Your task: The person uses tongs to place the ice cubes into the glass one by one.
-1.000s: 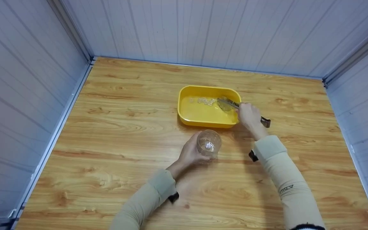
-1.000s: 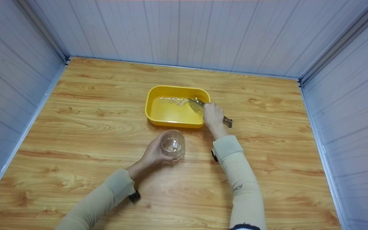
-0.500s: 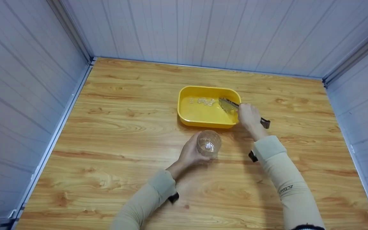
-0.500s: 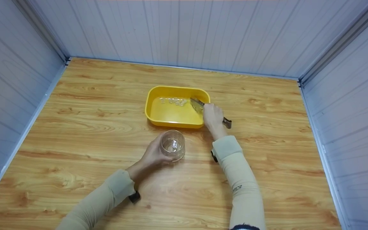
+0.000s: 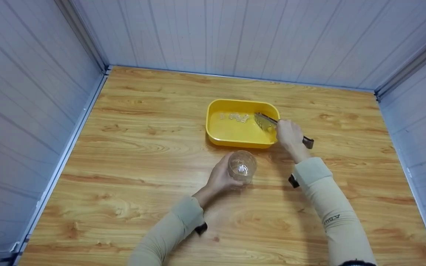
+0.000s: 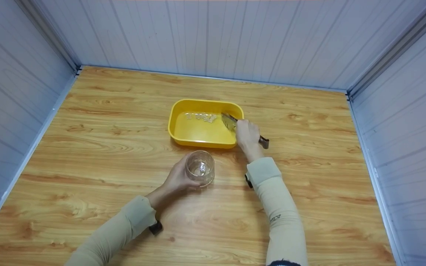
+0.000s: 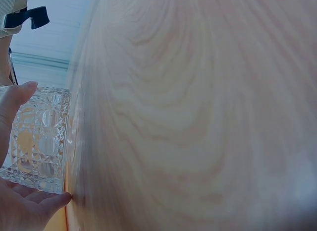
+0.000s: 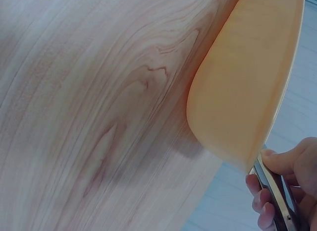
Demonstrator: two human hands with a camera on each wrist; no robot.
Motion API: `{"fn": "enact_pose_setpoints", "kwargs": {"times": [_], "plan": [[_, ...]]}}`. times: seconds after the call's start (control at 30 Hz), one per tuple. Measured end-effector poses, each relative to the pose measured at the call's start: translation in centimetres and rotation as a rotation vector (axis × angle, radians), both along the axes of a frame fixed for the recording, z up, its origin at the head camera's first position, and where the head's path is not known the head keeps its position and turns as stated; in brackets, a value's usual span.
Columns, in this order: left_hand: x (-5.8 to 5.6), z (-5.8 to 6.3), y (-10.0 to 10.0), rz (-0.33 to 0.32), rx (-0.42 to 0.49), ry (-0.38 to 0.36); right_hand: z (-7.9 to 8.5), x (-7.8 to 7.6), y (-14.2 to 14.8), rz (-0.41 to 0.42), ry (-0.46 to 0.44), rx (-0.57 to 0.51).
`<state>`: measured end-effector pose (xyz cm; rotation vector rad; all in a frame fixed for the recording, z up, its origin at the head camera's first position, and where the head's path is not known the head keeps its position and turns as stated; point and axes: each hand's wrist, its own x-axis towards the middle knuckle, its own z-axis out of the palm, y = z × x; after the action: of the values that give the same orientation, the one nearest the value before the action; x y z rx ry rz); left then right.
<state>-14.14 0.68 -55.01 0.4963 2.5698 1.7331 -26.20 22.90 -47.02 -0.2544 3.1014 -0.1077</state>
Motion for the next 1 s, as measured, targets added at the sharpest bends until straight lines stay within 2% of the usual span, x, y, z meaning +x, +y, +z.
{"fn": "enact_pose_setpoints", "kwargs": {"times": [0.33, 0.53, 0.77, 1.0], "plan": [[0.0, 0.0, 0.0, 0.004, -0.016, 0.027, 0.3, 0.3, 0.4, 0.013, 0.004, 0.001], [0.0, -0.1, 0.1, 0.006, -0.005, 0.012, 0.5, 0.5, 0.5, 0.010, 0.018, -0.001], [0.0, 0.0, 0.1, 0.005, 0.000, 0.009, 1.0, 1.0, 0.8, 0.005, 0.028, -0.065], [0.0, -0.1, 0.0, 0.002, 0.029, 0.017, 1.3, 1.9, 1.4, 0.030, 0.118, -0.130]]}}
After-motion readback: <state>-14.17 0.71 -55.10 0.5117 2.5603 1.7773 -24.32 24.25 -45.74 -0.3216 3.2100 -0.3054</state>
